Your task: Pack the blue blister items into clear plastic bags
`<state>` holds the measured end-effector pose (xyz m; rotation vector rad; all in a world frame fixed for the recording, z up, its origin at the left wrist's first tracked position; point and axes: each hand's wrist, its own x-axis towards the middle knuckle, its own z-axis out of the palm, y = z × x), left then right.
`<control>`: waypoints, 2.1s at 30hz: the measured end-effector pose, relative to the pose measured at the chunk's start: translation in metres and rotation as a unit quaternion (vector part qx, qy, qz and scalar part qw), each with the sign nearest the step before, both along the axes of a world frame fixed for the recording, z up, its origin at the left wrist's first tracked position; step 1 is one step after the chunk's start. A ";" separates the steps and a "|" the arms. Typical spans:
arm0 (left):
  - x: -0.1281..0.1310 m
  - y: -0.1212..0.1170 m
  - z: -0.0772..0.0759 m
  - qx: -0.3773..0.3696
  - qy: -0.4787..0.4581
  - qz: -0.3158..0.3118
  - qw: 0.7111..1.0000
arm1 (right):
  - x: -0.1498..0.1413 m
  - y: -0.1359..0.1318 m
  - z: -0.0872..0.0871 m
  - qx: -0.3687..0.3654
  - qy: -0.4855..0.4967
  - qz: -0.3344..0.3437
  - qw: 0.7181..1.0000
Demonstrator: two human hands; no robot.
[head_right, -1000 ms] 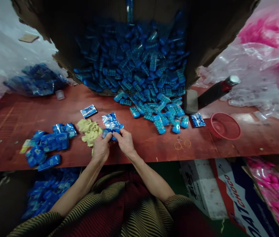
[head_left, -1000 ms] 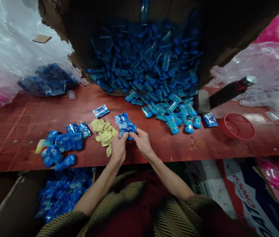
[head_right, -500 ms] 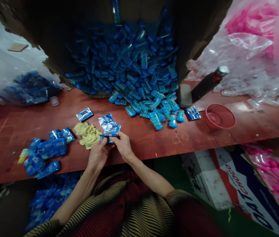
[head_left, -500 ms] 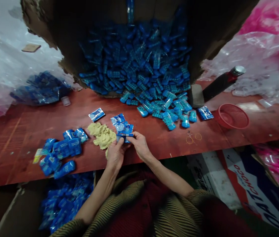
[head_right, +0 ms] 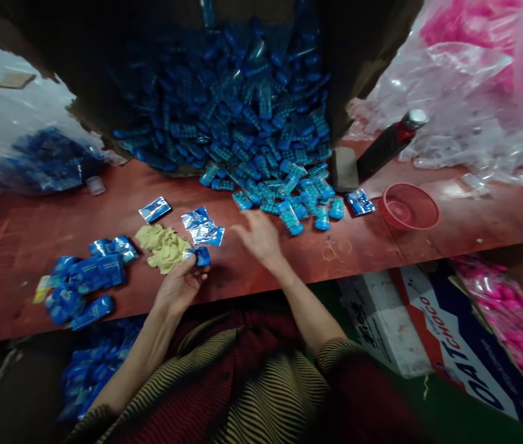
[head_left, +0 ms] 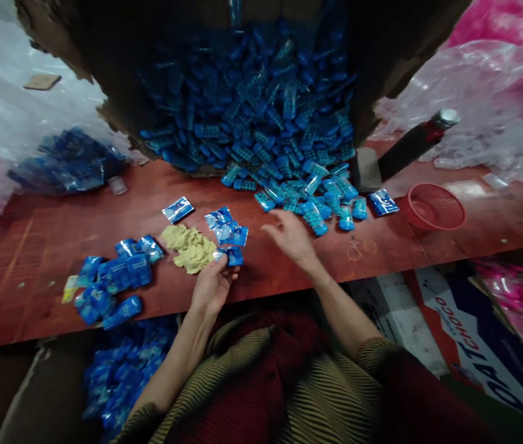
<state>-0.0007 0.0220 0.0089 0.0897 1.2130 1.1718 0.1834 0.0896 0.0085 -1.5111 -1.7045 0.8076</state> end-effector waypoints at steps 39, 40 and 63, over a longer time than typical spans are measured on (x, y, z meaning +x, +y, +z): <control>0.011 0.004 -0.015 0.038 0.083 -0.079 0.993 | -0.040 -0.034 -0.010 -0.146 0.215 0.085 0.962; 0.010 0.004 -0.015 0.039 0.083 -0.079 0.993 | -0.044 -0.036 -0.013 -0.147 0.243 0.077 0.956; -0.001 -0.004 -0.004 -0.094 -0.023 -0.075 0.992 | 0.023 0.006 -0.008 0.011 -0.368 0.160 0.916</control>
